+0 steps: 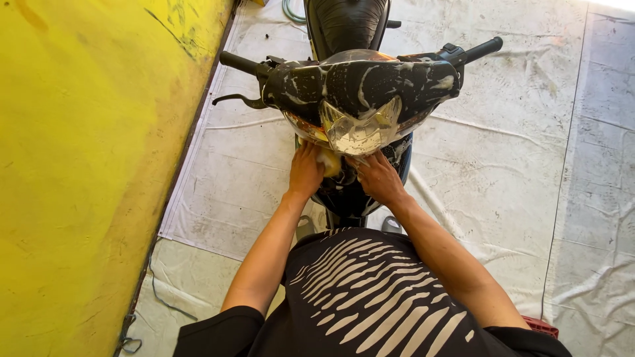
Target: The person scrubs the front fairing, headlight, and handlebars of a motorcycle using a yellow sponge. They apply soapy water and scrub the surfaces thoroughly, moving from the top of the fairing down to the lower front section.
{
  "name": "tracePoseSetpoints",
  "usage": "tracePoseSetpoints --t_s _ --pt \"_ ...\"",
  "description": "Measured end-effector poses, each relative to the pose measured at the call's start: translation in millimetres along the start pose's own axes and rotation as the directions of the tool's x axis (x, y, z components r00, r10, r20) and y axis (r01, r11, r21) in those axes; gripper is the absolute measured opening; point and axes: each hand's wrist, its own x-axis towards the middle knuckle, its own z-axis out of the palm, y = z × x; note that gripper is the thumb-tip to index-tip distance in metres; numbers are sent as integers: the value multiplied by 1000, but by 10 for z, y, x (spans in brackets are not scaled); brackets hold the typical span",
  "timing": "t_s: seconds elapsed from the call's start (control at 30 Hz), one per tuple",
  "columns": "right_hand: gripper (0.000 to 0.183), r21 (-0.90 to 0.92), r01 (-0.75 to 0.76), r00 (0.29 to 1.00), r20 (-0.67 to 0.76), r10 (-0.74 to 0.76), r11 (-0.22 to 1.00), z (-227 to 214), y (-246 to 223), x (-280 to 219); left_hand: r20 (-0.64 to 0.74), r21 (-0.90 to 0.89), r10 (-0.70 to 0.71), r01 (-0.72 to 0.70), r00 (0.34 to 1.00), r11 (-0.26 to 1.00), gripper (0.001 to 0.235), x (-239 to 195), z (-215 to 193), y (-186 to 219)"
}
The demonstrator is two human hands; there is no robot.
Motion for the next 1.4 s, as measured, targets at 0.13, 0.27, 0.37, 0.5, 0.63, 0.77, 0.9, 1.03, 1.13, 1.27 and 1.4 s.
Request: tracePoseSetpoints --t_s 0.13,0.27,0.37,0.5,0.63,0.77,0.9,1.03,1.13,1.27,1.4 --pt "42 20 46 999 -22 -45 999 211 279 -55 -30 44 110 -108 994 993 73 -301 107 198" --pt "28 -10 230 969 -93 -230 973 65 241 -32 -202 108 232 -214 951 971 68 -421 235 303" --pt "20 55 205 971 -141 -196 977 -2 277 29 -194 147 166 -139 967 979 62 -133 300 43" --pt "24 238 -119 986 -85 142 964 157 400 -70 -61 157 -81 90 995 984 59 247 167 -267" --pt "28 302 -186 975 -59 213 935 39 367 -73 -135 37 -39 45 990 998 60 157 446 -379" --pt "31 323 -239 962 -52 269 916 41 386 -43 -232 36 101 -95 968 995 63 -155 447 29" --pt "34 346 -261 953 -59 298 901 148 456 -76 -252 266 197 -128 947 955 69 -305 312 238" --pt "29 346 -265 954 -44 298 900 313 533 -147 -188 167 50 -18 981 986 56 20 193 -32" --pt "34 336 -298 949 3 316 893 239 512 -89 -96 89 -175 183 980 979 57 403 191 -371" --pt "42 335 -331 942 62 330 882 392 561 -167 -95 -160 -356 339 930 927 54 557 91 -569" --pt "34 328 -363 932 132 339 872 240 452 -177 -44 -353 -562 513 826 782 68 334 339 -786"
